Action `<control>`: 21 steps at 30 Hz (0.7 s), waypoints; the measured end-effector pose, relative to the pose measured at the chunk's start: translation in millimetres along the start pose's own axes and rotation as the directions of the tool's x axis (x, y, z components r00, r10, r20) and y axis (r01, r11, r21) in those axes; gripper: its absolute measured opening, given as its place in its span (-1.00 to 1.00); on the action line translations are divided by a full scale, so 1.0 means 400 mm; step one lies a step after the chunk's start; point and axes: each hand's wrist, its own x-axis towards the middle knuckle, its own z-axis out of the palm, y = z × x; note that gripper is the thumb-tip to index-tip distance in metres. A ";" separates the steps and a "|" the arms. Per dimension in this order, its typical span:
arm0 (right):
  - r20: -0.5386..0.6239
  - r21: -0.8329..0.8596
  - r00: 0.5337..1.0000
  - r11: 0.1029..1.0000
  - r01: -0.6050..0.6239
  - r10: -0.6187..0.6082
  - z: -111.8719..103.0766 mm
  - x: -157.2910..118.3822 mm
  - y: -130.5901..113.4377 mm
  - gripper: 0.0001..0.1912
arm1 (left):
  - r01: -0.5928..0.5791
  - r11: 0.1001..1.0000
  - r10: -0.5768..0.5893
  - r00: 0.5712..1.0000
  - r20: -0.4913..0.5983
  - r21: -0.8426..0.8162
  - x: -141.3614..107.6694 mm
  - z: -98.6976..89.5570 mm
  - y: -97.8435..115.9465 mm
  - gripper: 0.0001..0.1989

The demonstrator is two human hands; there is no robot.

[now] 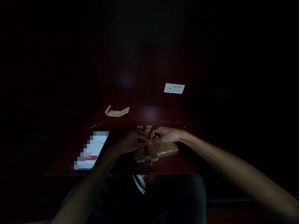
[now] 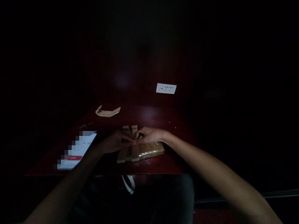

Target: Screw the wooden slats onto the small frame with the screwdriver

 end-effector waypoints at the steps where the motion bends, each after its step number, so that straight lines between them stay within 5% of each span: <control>1: 0.005 0.005 1.000 1.000 -0.003 0.003 0.000 0.000 0.001 -0.74 | 0.005 1.000 -0.005 1.000 0.003 0.007 0.000 0.000 0.000 -0.89; 11: 0.020 -0.011 0.999 0.999 0.034 -0.034 -0.016 -0.008 -0.014 -0.76 | 0.024 1.000 -0.025 1.000 0.007 0.019 0.002 -0.001 0.003 -0.87; 15: -0.203 0.145 0.979 0.989 0.035 -0.005 -0.035 -0.032 -0.059 -0.63 | 0.026 0.999 -0.026 1.000 -0.012 0.026 0.000 -0.002 0.010 -0.87; 18: -0.339 0.542 0.940 0.823 0.171 0.028 -0.030 -0.031 -0.092 -0.48 | 0.051 0.998 -0.051 0.999 0.000 0.043 -0.001 -0.003 0.016 -0.85; 21: -0.450 0.693 0.892 0.620 0.368 -0.026 -0.007 -0.006 -0.109 -0.47 | 0.061 0.997 -0.061 0.998 -0.006 0.043 -0.001 -0.002 0.019 -0.84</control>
